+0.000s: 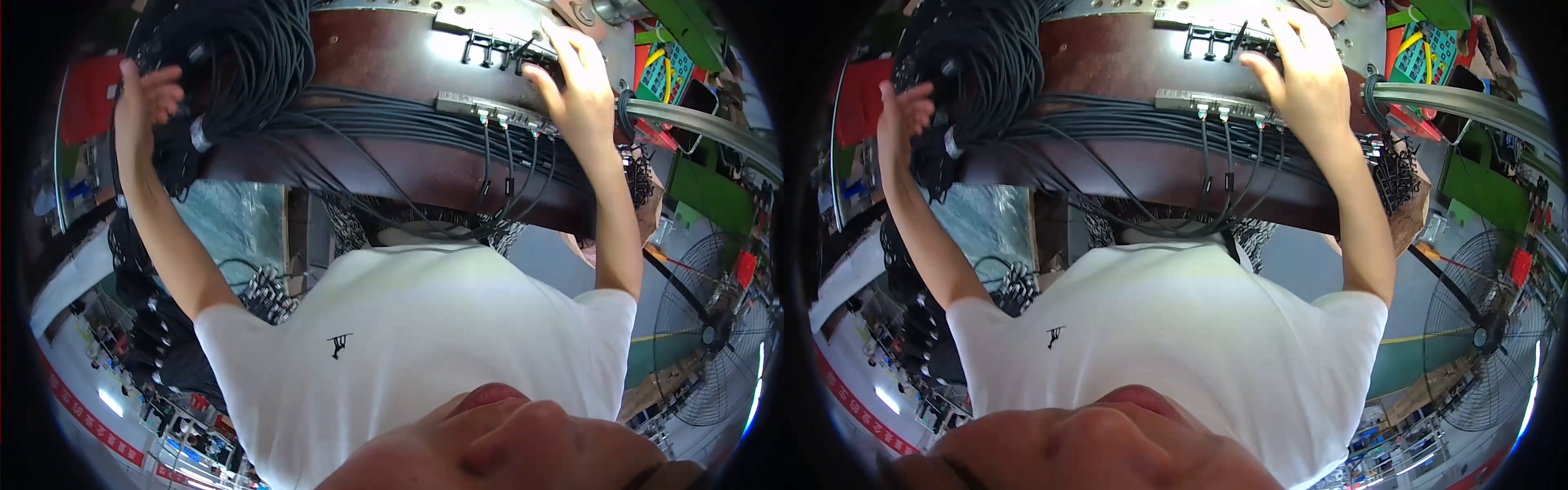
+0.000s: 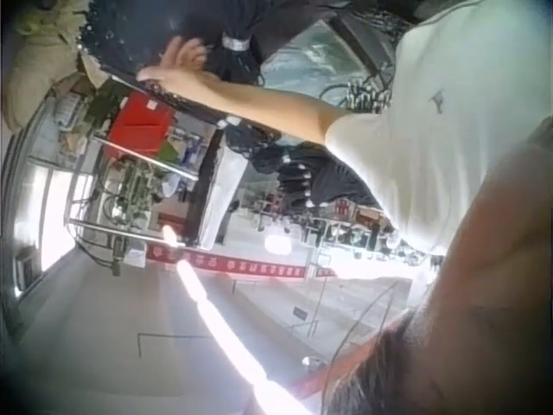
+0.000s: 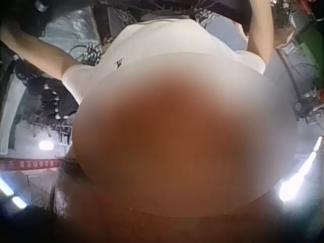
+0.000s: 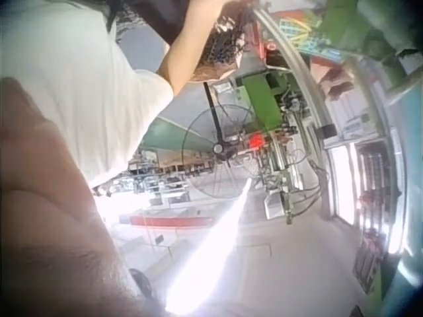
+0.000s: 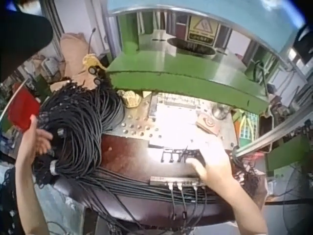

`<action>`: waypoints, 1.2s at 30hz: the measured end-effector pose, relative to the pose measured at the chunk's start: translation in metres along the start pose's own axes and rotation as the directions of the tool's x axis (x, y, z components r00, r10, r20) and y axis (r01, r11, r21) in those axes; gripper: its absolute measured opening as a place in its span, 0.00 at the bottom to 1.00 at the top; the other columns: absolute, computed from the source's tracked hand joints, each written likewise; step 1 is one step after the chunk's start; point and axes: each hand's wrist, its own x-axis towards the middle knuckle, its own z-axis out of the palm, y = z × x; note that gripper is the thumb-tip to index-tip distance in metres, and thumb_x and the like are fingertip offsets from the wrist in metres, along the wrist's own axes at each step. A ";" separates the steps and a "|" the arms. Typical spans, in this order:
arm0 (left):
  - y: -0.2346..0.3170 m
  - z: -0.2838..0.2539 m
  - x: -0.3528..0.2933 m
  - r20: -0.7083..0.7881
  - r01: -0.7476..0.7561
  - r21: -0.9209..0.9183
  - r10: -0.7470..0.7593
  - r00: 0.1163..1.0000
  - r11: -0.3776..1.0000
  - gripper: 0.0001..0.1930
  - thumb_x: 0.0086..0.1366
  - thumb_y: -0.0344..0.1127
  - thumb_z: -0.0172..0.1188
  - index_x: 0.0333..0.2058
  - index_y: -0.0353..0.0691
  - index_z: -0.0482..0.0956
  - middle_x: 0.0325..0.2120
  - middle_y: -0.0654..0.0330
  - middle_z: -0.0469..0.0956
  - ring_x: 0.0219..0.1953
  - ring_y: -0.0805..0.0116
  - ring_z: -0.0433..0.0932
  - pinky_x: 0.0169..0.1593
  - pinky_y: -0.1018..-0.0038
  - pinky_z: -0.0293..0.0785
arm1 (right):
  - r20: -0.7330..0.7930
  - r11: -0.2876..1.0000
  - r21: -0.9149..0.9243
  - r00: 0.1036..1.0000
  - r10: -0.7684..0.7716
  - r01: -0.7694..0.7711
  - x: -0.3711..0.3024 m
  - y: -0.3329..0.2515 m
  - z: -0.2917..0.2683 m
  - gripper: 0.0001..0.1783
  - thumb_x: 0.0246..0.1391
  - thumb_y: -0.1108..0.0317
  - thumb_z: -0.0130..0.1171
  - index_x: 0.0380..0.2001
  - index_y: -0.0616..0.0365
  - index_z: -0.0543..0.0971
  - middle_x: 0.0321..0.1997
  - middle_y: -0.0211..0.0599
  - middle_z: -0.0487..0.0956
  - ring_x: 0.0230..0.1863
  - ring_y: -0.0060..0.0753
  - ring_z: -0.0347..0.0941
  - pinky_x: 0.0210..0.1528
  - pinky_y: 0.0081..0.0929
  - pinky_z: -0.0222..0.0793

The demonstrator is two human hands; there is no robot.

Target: Assembling and organizing bundles of black electrical cables at a factory workstation.

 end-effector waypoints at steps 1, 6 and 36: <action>0.005 0.015 -0.013 0.096 0.033 -0.036 -0.029 0.995 0.999 0.36 0.70 0.60 0.32 0.41 0.29 0.78 0.27 0.56 0.81 0.30 0.75 0.80 0.36 0.84 0.75 | 0.119 0.991 0.130 0.992 -0.043 0.027 -0.008 -0.008 -0.014 0.15 0.46 0.66 0.65 0.40 0.53 0.79 0.37 0.34 0.78 0.42 0.43 0.73 0.46 0.33 0.70; 0.055 0.219 -0.072 0.733 0.159 -0.236 0.068 0.677 0.959 0.20 0.71 0.42 0.44 0.45 0.31 0.77 0.35 0.51 0.81 0.30 0.73 0.80 0.37 0.81 0.76 | 0.381 0.959 0.228 0.922 0.075 -0.172 -0.047 -0.032 -0.025 0.13 0.47 0.68 0.63 0.38 0.54 0.80 0.35 0.35 0.78 0.38 0.42 0.74 0.40 0.32 0.71; 0.129 0.318 0.113 0.114 -0.897 0.309 0.924 0.365 0.316 0.12 0.64 0.40 0.52 0.38 0.39 0.79 0.33 0.53 0.80 0.36 0.58 0.78 0.44 0.69 0.75 | 0.351 0.948 -0.253 0.895 0.275 -0.192 0.084 0.045 0.037 0.14 0.55 0.64 0.48 0.38 0.59 0.78 0.36 0.50 0.78 0.38 0.50 0.75 0.44 0.42 0.71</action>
